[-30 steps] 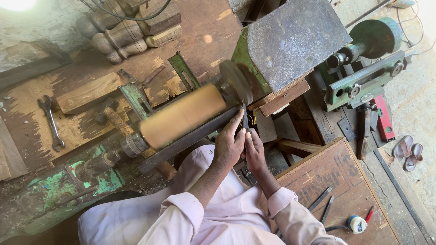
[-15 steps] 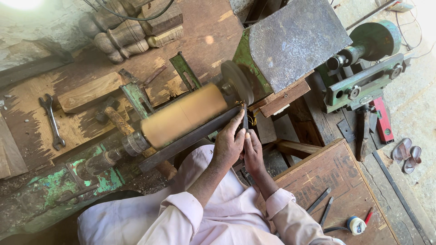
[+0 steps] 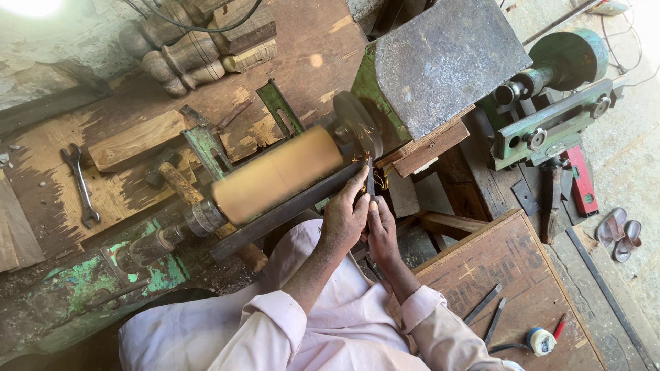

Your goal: The person uses a lathe to shape a piece of wood, holding a chisel against the rotating timber to carve and smooth it while wood shavings collect on the workbench.

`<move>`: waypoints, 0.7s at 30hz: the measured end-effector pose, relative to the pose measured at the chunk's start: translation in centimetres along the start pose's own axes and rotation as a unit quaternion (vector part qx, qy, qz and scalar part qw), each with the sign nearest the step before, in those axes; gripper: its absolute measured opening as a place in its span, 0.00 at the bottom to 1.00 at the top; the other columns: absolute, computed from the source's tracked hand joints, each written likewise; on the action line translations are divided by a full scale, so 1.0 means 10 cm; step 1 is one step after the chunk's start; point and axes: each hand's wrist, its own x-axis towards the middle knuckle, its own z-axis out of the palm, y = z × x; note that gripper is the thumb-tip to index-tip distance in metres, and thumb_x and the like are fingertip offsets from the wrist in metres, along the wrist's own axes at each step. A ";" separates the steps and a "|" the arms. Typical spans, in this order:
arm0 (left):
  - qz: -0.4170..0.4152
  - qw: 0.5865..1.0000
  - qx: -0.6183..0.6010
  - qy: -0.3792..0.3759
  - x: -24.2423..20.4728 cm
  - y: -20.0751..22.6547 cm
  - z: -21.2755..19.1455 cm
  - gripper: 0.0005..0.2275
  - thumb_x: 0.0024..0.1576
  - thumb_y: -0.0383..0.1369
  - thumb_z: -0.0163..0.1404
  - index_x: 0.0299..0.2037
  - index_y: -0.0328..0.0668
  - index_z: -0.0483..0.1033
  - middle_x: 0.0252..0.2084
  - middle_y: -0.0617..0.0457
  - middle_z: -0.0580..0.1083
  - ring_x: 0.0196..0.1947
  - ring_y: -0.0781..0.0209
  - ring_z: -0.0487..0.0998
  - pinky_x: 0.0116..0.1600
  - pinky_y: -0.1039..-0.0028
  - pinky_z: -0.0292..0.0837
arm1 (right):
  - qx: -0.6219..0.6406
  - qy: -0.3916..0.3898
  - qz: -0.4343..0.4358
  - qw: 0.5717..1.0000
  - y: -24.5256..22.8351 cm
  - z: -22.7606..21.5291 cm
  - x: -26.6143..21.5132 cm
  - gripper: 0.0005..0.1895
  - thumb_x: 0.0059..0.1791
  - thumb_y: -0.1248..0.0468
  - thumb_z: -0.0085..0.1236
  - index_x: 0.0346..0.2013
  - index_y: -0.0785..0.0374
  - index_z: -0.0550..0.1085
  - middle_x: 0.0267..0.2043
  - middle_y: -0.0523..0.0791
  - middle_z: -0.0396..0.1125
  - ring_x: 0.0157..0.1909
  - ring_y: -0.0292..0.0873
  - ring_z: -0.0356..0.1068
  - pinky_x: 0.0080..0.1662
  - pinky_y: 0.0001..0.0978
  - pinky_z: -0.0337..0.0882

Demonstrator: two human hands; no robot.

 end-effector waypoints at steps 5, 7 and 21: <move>-0.018 1.000 -0.001 -0.002 0.00 -0.01 0.01 0.24 0.61 0.26 0.47 0.69 0.43 0.66 0.65 0.41 0.73 0.63 0.47 0.76 0.66 0.63 0.70 | 0.006 -0.001 -0.001 1.000 0.00 0.01 0.00 0.14 0.61 0.52 0.38 0.41 0.58 0.66 0.27 0.37 0.60 0.23 0.26 0.55 0.24 0.19 0.57; -0.004 1.000 -0.007 0.000 0.00 -0.02 0.01 0.24 0.60 0.26 0.47 0.69 0.42 0.65 0.65 0.40 0.72 0.63 0.46 0.75 0.66 0.63 0.70 | 0.008 0.001 0.002 1.000 0.00 0.02 0.00 0.14 0.61 0.52 0.39 0.41 0.58 0.66 0.27 0.37 0.60 0.23 0.26 0.55 0.24 0.19 0.56; -0.036 0.999 0.006 -0.014 0.02 -0.01 -0.02 0.23 0.60 0.27 0.47 0.69 0.46 0.66 0.60 0.42 0.75 0.59 0.48 0.79 0.62 0.63 0.73 | 0.027 0.002 0.011 1.000 -0.02 0.04 -0.01 0.14 0.61 0.52 0.39 0.41 0.58 0.66 0.26 0.37 0.58 0.23 0.27 0.54 0.25 0.20 0.56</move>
